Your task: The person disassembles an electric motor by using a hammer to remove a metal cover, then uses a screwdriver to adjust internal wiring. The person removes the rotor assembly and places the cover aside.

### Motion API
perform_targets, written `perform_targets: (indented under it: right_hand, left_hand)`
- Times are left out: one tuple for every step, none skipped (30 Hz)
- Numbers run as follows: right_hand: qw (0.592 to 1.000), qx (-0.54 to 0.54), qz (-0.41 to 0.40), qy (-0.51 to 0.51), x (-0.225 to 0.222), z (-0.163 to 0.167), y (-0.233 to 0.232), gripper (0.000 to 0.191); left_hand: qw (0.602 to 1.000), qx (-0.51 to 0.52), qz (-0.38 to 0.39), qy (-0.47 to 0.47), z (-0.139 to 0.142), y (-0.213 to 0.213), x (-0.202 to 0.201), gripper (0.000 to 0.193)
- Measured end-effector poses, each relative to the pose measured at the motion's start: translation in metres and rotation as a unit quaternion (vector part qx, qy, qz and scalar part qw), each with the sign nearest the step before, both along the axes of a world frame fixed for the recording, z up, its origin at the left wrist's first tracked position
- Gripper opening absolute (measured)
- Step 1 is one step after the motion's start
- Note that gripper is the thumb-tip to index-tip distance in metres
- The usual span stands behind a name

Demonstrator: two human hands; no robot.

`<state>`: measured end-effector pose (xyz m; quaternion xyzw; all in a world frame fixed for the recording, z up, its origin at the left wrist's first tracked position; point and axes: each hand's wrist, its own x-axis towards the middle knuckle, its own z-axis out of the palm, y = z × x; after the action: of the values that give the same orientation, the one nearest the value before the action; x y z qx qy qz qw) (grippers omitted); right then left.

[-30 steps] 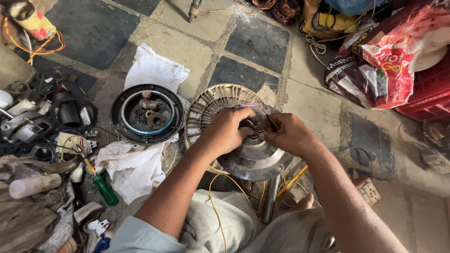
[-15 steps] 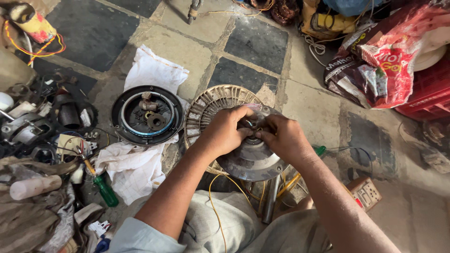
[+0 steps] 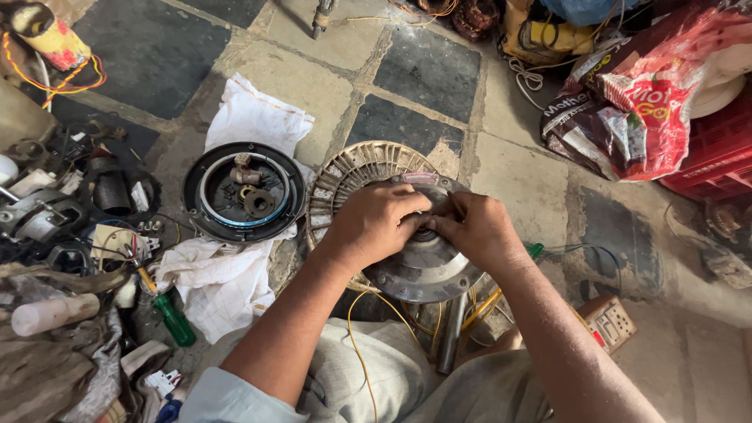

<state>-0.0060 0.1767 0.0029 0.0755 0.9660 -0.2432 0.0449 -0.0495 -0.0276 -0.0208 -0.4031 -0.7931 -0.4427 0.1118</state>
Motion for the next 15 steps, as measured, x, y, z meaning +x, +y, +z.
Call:
perform_targets:
  right_hand:
    - [1.000,-0.005,-0.007,-0.009,0.000,0.001,0.000,0.032]
    - [1.000,-0.011,-0.014,-0.018,-0.001,0.001,0.000,0.031]
    - [0.999,-0.033,0.000,-0.009,-0.001,0.001,0.000,0.030]
    - [0.998,-0.055,0.014,0.000,-0.001,0.001,0.000,0.029]
    - [0.997,-0.078,0.029,0.008,-0.001,0.001,0.000,0.027]
    - [0.997,-0.075,0.019,-0.007,-0.001,0.001,0.000,0.026]
    - [0.997,-0.072,0.009,-0.022,-0.002,0.001,0.000,0.026]
    - [0.997,-0.068,-0.002,-0.037,-0.002,0.001,0.000,0.025]
    - [0.997,-0.069,0.005,-0.030,-0.001,0.002,0.000,0.024]
    - [0.997,-0.071,0.013,-0.024,-0.001,0.002,0.000,0.023]
    - [0.997,-0.074,0.022,-0.018,-0.001,0.002,0.000,0.023]
    - [0.996,-0.079,0.021,-0.023,-0.001,0.002,0.001,0.022]
    - [0.996,-0.085,0.020,-0.027,0.000,0.002,0.001,0.022]
    - [0.995,-0.090,0.018,-0.032,0.000,0.001,0.001,0.022]
    - [0.996,-0.084,0.022,-0.029,0.000,0.001,0.001,0.021]
  left_hand:
    - [1.000,0.003,-0.003,0.001,0.000,0.000,0.000,0.017]
    - [1.000,0.006,-0.007,0.002,-0.001,0.001,0.000,0.016]
    - [1.000,0.009,-0.010,0.003,-0.002,0.001,-0.001,0.016]
    - [0.999,0.016,-0.007,-0.032,-0.003,0.001,-0.002,0.017]
    - [0.997,0.023,-0.004,-0.068,-0.004,0.002,-0.003,0.019]
    - [0.994,0.029,-0.002,-0.103,-0.005,0.002,-0.005,0.020]
    - [0.988,0.057,-0.020,-0.142,-0.006,0.002,-0.006,0.023]
    - [0.979,0.084,-0.038,-0.180,-0.007,0.002,-0.008,0.026]
    - [0.968,0.112,-0.056,-0.218,-0.008,0.002,-0.010,0.029]
    - [0.969,0.108,-0.056,-0.217,-0.009,0.003,-0.011,0.030]
    - [0.970,0.103,-0.056,-0.215,-0.010,0.003,-0.012,0.031]
    - [0.970,0.099,-0.056,-0.213,-0.010,0.003,-0.012,0.032]
    - [0.972,0.096,-0.050,-0.209,-0.011,0.003,-0.012,0.031]
    - [0.973,0.093,-0.045,-0.205,-0.011,0.003,-0.012,0.031]
    - [0.975,0.090,-0.040,-0.201,-0.012,0.004,-0.011,0.030]
